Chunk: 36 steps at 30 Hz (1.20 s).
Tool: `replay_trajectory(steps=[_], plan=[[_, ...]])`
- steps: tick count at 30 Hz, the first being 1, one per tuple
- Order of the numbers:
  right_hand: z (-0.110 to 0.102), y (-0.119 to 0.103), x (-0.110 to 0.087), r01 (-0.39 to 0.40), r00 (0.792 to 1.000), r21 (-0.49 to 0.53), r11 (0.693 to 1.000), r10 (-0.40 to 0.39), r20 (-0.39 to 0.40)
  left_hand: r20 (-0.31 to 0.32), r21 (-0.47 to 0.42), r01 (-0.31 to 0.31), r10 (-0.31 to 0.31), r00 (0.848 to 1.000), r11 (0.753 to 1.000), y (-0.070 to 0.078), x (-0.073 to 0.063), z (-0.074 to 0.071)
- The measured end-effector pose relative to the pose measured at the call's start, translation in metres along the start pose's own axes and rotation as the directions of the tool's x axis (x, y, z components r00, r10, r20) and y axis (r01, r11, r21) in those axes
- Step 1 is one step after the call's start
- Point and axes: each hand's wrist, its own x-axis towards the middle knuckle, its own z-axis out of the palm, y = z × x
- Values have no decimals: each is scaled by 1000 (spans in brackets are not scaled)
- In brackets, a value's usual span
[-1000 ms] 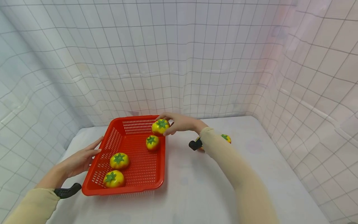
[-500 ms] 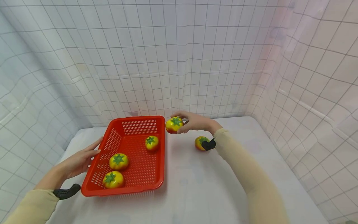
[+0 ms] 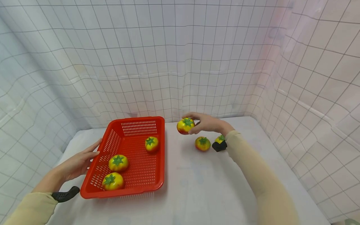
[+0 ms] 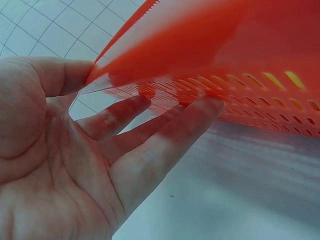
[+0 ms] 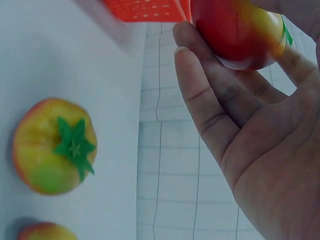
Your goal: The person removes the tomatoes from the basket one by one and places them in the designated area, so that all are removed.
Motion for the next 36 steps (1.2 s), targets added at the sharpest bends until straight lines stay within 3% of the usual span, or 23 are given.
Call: replay_trajectory(steps=[10,29,36], plan=[[-20,24,-27,-70,995,37,997,73,-65,0,-1,-4,4,1000,1000,0,-3,-1],[-48,72,-79,-163,973,-6,987,160,-168,-8,7,-7,7,1000,1000,-1,-2,1],[-55,88,-94,-179,966,88,980,192,-174,-8,5,-9,9,1000,1000,0,-1,2]])
